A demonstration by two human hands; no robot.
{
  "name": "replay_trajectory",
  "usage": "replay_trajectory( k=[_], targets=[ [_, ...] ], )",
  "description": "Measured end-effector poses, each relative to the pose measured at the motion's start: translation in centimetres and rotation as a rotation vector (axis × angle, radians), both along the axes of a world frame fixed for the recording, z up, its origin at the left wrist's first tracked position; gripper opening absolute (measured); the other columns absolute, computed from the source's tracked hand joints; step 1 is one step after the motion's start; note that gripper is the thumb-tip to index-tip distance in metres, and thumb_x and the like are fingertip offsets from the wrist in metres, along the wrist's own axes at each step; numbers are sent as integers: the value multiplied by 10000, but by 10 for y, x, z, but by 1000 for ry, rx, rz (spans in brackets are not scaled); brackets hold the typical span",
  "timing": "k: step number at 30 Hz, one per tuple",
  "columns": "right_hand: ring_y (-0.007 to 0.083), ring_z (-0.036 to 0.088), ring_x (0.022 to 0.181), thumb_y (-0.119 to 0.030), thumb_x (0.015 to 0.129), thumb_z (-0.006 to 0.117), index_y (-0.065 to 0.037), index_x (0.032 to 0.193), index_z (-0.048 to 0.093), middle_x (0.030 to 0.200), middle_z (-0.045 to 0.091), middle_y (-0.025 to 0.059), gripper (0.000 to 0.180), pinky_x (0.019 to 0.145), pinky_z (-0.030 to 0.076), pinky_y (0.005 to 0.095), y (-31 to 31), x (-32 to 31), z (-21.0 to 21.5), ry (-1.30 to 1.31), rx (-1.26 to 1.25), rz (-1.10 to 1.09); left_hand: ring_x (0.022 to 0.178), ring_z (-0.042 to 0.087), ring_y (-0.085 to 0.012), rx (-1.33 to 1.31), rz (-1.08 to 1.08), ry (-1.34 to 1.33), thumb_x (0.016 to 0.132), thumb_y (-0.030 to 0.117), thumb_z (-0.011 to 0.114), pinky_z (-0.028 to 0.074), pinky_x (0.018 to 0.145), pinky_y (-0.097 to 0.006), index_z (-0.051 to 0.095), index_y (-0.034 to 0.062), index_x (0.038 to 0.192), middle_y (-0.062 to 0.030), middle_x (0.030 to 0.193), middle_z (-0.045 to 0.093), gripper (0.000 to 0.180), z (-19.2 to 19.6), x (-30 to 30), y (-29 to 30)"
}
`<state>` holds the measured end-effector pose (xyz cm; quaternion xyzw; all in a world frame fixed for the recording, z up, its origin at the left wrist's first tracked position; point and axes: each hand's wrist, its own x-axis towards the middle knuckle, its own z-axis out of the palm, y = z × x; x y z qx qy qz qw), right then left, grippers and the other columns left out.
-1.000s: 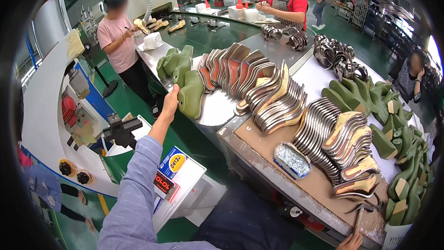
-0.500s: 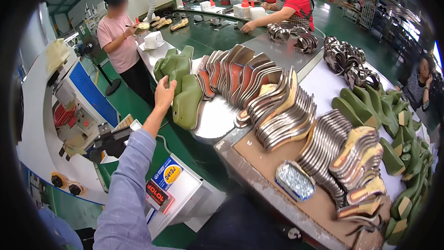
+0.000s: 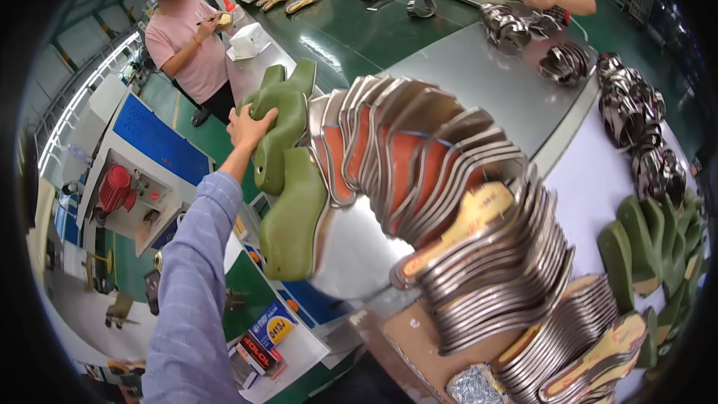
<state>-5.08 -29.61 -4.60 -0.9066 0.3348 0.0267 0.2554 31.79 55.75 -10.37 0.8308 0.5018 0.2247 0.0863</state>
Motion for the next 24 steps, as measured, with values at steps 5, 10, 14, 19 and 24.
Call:
replay_trajectory(
  k=[5, 10, 14, 19, 24],
  targets=[
    [323, 544, 1261, -171, 1014, 495, 37, 1479, 343, 1422, 488, 266, 532, 1014, 461, 388, -13, -13, 2, 183, -478, 409, 1338, 396, -364, 103, 26, -69, 721, 628, 784, 398, 1007, -596, 653, 92, 1244, -151, 1448, 428, 761, -4, 25, 28],
    [399, 604, 1187, -265, 1015, 528, -9, 1469, 351, 1347, 569, 290, 550, 975, 495, 415, -50, -41, -7, 471, -430, 52, 1329, 401, -365, 188, 38, -118, 754, 576, 791, 396, 999, -601, 636, 42, 1186, -157, 1443, 419, 704, -14, 53, 91],
    [411, 588, 1213, -329, 990, 580, 9, 1437, 418, 1348, 582, 265, 584, 988, 470, 504, -46, -50, -23, 358, -357, -44, 1358, 374, -398, 154, 48, -67, 790, 570, 768, 390, 1003, -628, 545, 34, 1268, -183, 1471, 376, 753, -13, 75, 153],
    [395, 471, 1347, -515, 889, 652, 6, 1464, 426, 1458, 519, 189, 808, 1067, 337, 605, -90, -30, -42, 1432, -1173, 1118, 1434, 316, -369, 6, -77, -16, 858, 451, 716, 346, 1071, -619, 486, 128, 1394, -159, 1559, 314, 667, -28, 24, 182],
    [396, 498, 1291, -467, 919, 621, 12, 1448, 445, 1400, 540, 205, 735, 1041, 365, 571, 16, 1, -45, 845, -559, 560, 1222, 561, -278, -586, -373, -624, 925, 362, 682, 409, 1067, -383, 554, -37, 1314, -157, 1324, 603, 572, 26, -3, 30]
  ],
)
